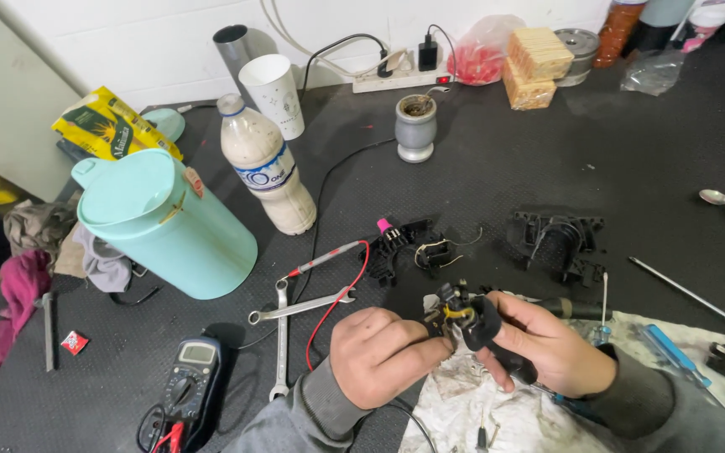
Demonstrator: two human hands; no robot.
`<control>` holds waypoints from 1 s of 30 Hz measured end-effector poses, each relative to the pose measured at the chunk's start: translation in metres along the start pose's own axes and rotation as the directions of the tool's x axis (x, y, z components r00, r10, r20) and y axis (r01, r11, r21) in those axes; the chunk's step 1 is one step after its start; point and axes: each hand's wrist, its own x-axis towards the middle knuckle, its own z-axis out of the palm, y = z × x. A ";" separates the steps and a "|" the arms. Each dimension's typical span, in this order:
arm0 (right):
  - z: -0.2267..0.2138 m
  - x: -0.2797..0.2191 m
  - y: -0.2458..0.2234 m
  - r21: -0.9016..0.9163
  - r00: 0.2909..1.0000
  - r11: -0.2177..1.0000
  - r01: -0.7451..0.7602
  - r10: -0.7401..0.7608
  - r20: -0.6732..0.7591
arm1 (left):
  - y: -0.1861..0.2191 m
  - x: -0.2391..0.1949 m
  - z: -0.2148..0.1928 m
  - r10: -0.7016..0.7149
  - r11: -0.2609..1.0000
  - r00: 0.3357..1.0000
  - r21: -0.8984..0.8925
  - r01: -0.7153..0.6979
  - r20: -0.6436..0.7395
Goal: The person repairs a motorcycle handlebar switch assembly at a workbench, holding the disassembled switch housing and manipulating its wires, connectors and plastic parts by hand while probing contacts with multimeter test leads and at times using a screwdriver on the assembly.
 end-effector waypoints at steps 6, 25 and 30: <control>0.000 0.000 -0.002 0.009 1.000 1.000 0.013 -0.013 0.013 | -0.001 -0.003 0.008 -0.093 0.996 0.995 -0.016 0.093 -0.027; 0.000 0.003 0.002 -0.130 1.000 0.991 -0.017 0.017 0.001 | 0.004 -0.005 0.021 -0.312 0.945 0.950 -0.105 0.311 -0.001; -0.006 -0.001 -0.006 -0.114 0.998 0.993 0.021 -0.029 -0.062 | -0.002 -0.006 0.019 -0.335 0.933 0.942 -0.146 0.330 -0.013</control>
